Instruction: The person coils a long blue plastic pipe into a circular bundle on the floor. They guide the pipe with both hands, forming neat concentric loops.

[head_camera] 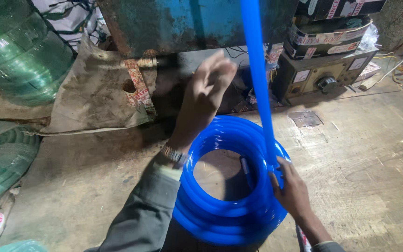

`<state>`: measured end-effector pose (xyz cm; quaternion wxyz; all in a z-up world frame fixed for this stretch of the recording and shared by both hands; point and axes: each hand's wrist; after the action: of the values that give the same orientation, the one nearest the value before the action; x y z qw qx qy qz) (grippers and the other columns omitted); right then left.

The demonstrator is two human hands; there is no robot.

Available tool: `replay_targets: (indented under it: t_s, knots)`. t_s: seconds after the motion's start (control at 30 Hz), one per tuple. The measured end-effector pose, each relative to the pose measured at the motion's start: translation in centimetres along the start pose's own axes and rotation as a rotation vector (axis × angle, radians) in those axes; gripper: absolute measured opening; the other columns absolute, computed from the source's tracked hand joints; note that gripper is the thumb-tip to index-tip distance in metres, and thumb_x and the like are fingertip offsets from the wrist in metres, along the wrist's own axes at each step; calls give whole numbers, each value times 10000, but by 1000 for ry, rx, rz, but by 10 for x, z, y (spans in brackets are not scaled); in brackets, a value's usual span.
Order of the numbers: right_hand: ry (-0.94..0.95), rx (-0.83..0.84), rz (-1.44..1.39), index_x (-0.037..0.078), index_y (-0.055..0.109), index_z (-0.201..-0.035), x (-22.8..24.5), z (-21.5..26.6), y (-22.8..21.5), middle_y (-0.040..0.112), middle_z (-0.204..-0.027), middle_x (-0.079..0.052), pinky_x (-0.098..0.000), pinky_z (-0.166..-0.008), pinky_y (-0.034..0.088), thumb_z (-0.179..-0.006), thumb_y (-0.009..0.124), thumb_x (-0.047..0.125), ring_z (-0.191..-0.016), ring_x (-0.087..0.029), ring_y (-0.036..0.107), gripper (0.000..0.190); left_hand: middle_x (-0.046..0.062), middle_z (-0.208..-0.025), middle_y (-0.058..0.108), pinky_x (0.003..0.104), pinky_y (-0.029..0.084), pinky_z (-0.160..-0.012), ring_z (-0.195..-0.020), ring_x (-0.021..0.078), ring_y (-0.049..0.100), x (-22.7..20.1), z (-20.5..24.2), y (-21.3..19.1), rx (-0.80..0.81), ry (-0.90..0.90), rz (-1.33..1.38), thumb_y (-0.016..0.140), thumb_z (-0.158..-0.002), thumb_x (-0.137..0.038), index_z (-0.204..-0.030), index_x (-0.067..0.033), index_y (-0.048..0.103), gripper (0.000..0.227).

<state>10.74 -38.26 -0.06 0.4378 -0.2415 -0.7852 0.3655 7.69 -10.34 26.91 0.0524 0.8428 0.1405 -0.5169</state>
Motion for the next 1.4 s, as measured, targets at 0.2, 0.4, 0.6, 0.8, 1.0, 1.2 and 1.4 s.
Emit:
replay_targets:
  t_s: [0.2, 0.4, 0.6, 0.8, 1.0, 1.2, 1.4]
  knots:
    - [-62, -83, -53, 106, 466, -1488, 17, 14, 3, 559, -1457, -139, -429, -694, 633, -969, 613, 266, -1044, -250, 726, 563, 162, -1255, 702, 306, 525, -1001, -1149, 210, 674, -40, -14, 34, -4, -90, 94, 627, -744, -567, -1509, -11, 402, 972]
    - [-28, -88, -113, 122, 417, -1541, 13, 13, 7, 572, -1326, -158, -405, -781, 654, -1001, 570, 311, -1044, -257, 699, 592, 100, -993, 709, 293, 598, -854, -922, 181, 718, -23, 6, 49, -105, 57, 112, 727, -866, -322, -1239, -53, 534, 499]
    - [-4, -173, -268, 106, 501, -1473, 9, 12, 11, 622, -1175, -150, -374, -821, 632, -990, 609, 238, -1010, -252, 681, 512, 60, -947, 695, 268, 601, -762, -812, 142, 712, -6, 31, 38, -138, -15, 186, 710, -920, -284, -1293, -70, 630, 438]
    - [50, -237, -381, 138, 589, -1378, 2, 8, 19, 691, -1152, -103, -342, -820, 598, -938, 686, 153, -938, -215, 707, 450, 147, -1064, 709, 334, 650, -833, -892, 214, 732, -17, 54, 27, -138, -56, 179, 565, -993, -275, -1284, -43, 560, 373]
    - [436, -136, -589, 189, 657, -1299, 24, -1, -10, 760, -1161, -99, -319, -793, 578, -921, 674, 239, -1027, -186, 732, 382, 176, -1023, 657, 375, 582, -812, -840, 281, 687, -6, 68, 33, -165, -232, 540, 550, -990, -236, -1414, 19, 524, 495]
    - [757, -128, -1319, 17, 597, -1405, 33, -8, -28, 657, -903, -244, -345, -593, 546, -918, 655, 83, -741, -283, 670, 495, 91, -847, 593, 337, 532, -681, -698, 192, 560, 4, 75, 47, -182, -268, 649, 514, -970, -246, -1353, 46, 570, 484]
    - [780, -179, -1510, -32, 597, -1417, 14, -13, -20, 615, -1046, -187, -325, -614, 578, -914, 692, 195, -750, -237, 654, 560, 66, -725, 505, 326, 431, -570, -577, 156, 468, 18, 85, 55, -239, -311, 787, 437, -936, -200, -1183, 50, 586, 382]
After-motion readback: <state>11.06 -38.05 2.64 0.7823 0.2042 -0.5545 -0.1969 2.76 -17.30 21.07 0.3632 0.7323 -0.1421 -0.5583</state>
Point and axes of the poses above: each hand's wrist, its own z-axis away from the middle knuckle, its own y-axis out of the palm, x = y × z
